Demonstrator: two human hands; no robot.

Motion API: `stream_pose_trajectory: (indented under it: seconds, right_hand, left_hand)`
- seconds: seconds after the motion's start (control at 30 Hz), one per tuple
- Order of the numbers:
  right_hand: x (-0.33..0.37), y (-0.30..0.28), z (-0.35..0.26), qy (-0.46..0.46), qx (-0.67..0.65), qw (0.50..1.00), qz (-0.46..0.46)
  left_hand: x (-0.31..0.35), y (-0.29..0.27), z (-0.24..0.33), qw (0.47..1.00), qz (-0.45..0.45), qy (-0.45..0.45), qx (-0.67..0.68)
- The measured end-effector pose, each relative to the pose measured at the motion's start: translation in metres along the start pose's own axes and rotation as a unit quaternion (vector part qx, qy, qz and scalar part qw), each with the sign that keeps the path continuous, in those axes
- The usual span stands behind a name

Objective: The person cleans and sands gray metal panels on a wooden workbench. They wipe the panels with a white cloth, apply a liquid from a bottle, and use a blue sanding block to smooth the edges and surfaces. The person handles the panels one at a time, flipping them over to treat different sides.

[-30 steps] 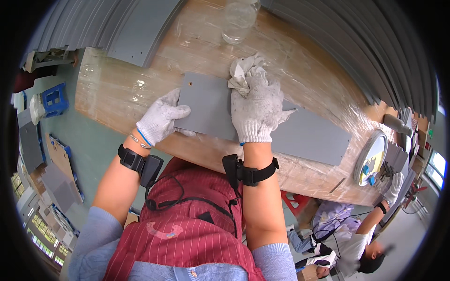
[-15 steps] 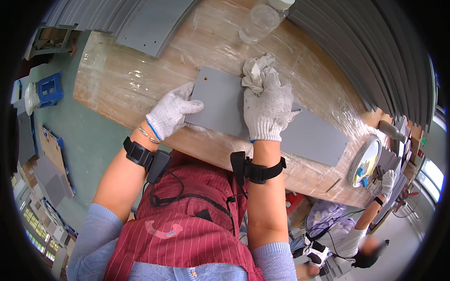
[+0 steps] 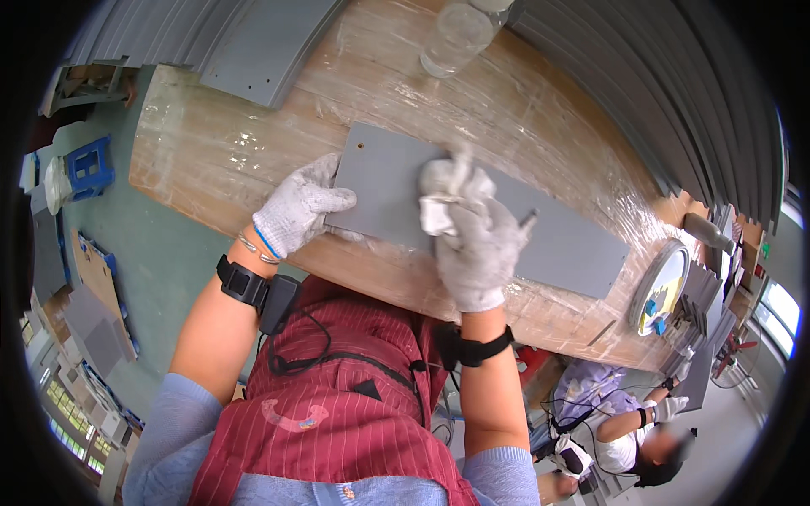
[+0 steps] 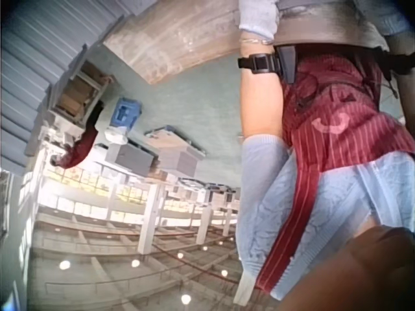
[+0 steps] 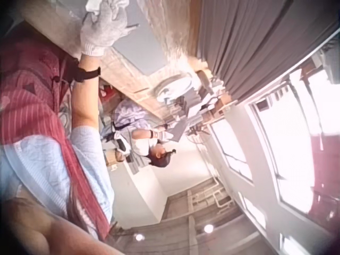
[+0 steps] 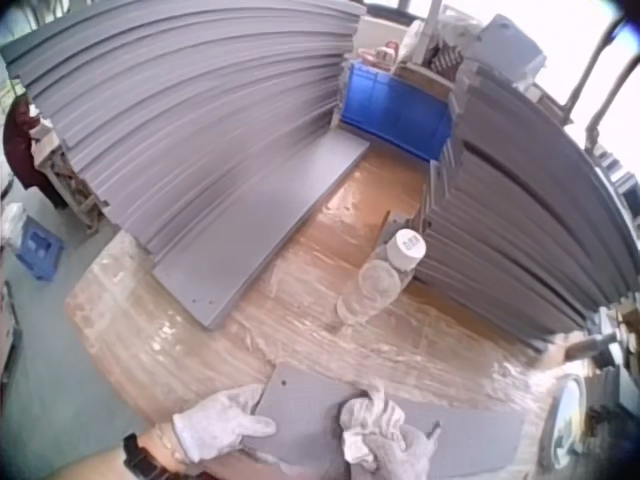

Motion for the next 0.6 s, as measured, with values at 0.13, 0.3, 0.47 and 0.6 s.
stream_pose_trajectory:
  seconds: [0.13, 0.3, 0.47, 0.6]
  right_hand:
    - [0.077, -0.002, 0.241, 0.340, -0.183, 0.910, 0.150]
    - [0.009, 0.020, 0.132, 0.247, 0.156, 0.956, 0.003]
    - [-0.023, 0.020, -0.143, -0.122, -0.083, 0.977, -0.153]
    - [0.066, 0.024, -0.086, -0.088, -0.233, 0.882, -0.400]
  left_hand:
    - [-0.007, -0.003, -0.002, 0.999, -0.021, 0.026, -0.043]
    - [-0.009, 0.004, -0.006, 0.992, -0.046, -0.008, 0.115]
    - [-0.008, 0.011, 0.009, 0.980, -0.048, 0.045, 0.190]
    - [-0.008, 0.000, -0.007, 0.979, 0.007, -0.033, 0.202]
Point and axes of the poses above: each hand's wrist, its own x-axis away from the middle knuckle, its own y-axis out of the palm, z = x × y, the point moved 10 cm from there along -x, towards the middle knuckle, and after that the axes turned 15 degrees about x, right-handed, at the moved point
